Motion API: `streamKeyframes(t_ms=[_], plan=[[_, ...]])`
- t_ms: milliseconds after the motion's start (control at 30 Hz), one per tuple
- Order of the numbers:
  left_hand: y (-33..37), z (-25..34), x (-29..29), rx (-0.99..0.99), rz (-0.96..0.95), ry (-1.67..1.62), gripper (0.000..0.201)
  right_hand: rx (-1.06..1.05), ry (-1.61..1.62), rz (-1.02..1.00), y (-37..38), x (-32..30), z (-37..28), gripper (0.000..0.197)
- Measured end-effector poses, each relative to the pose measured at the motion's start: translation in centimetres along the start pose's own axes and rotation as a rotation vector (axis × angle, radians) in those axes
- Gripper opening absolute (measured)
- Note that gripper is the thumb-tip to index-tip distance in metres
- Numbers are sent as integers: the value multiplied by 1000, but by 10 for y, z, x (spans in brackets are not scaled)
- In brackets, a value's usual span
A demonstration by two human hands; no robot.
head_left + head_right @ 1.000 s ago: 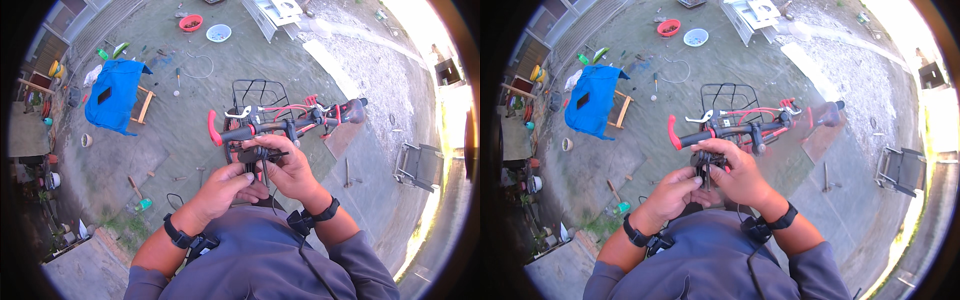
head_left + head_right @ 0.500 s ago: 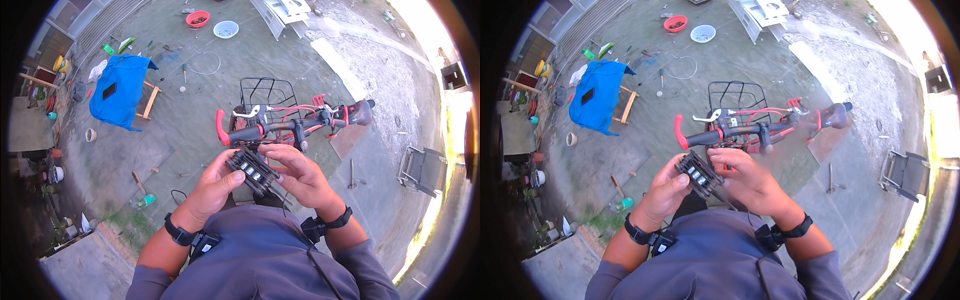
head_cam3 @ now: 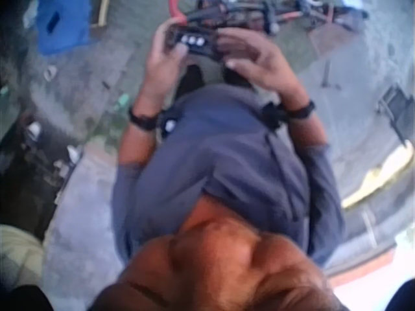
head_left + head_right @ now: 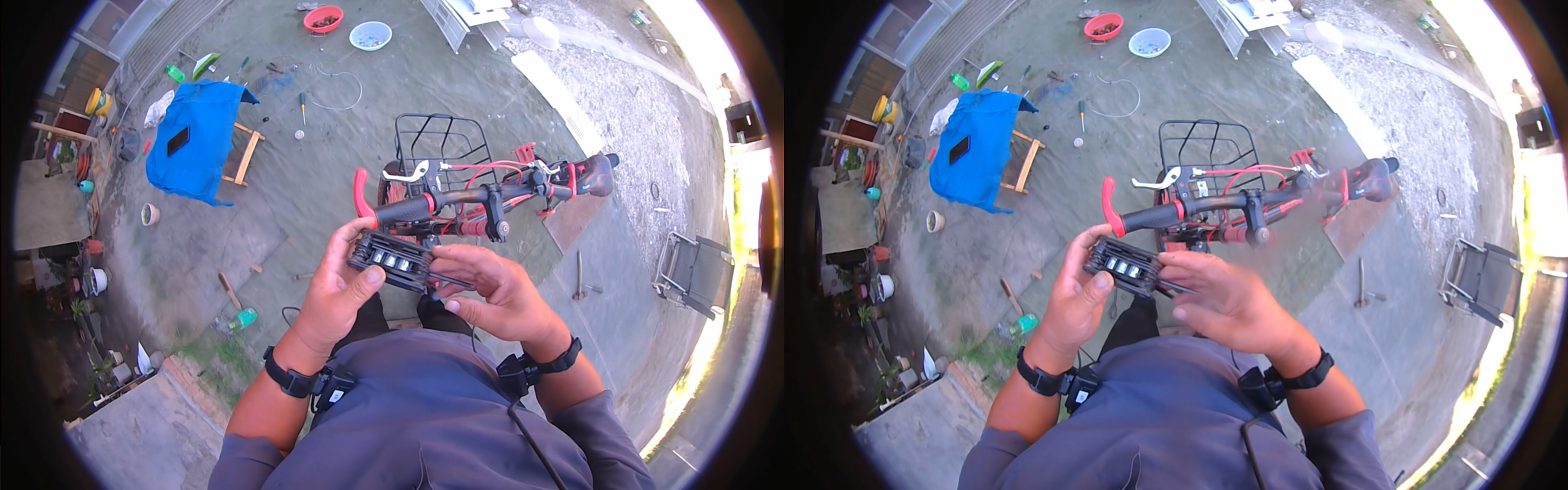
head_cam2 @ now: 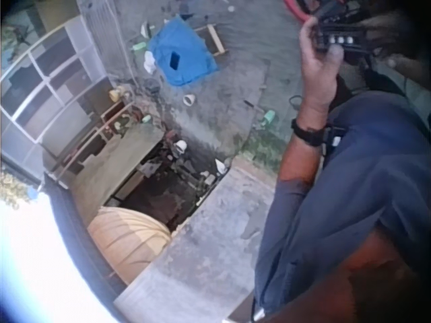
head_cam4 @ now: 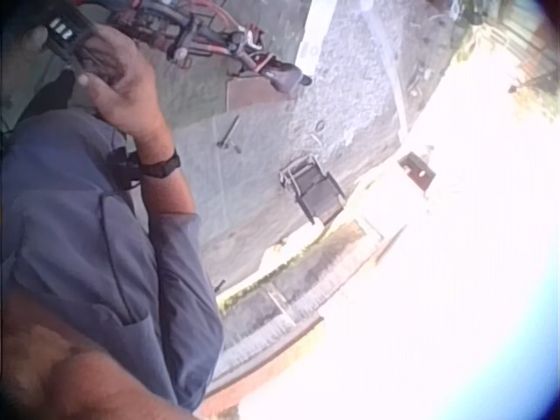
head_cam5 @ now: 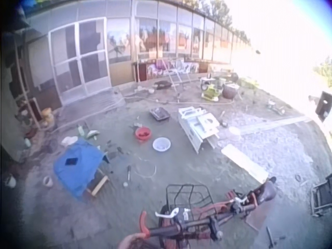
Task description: The person uses a bicycle multi-tool to adjust the brake lever and handlebar components. They select a hex key from the tool and use it to tighten bolts on the bicycle.
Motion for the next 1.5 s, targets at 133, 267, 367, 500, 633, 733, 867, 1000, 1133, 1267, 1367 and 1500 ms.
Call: streamKeyframes(t_ms=[133, 267, 367, 500, 633, 733, 867, 1000, 1133, 1267, 1367, 1500], plan=[[-6, -20, -20, -97, 35, -200, 64, -1, 1, -15, 6, 10, 13, 49], [-12, -31, -31, -180, 84, -343, 57, 29, 159, 90, 12, 19, 30, 40], [-22, -47, -51, -220, 115, -357, 53, 180, -8, 15, 19, 20, 35, 40], [-32, -68, -64, -234, 170, -534, 56, 211, -40, -28, 32, 40, 45, 35], [-39, -91, -96, -198, 234, -635, 47, 123, -379, 8, 43, 42, 44, 38], [-27, -102, -117, -166, 359, -683, 38, -122, -860, 155, 49, 21, 24, 39], [4, -119, -134, -137, 395, -713, 35, -276, -1183, 184, 77, 19, 11, 50], [22, -117, -135, -101, 384, -753, 34, -225, -1196, 79, 115, 34, 27, 63], [33, -134, -130, -86, 327, -822, 36, -19, -1136, 40, 121, 31, 43, 49], [40, -141, -125, -73, 271, -916, 38, -43, -1149, 59, 130, 32, 48, 27], [45, -141, -121, -84, 266, -951, 39, -39, -1168, 96, 135, 33, 49, 29], [53, -143, -122, -75, 207, -975, 42, -30, -1168, 119, 136, 33, 51, 28]])
Point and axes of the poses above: each hand's wrist, its own y-axis towards the middle knuckle, its own x-axis out of the palm, z = x × y, the point moved 1 cm from there along y, towards the middle knuckle, and after that the axes turned 1 degree about z, right-handed, at the moved point
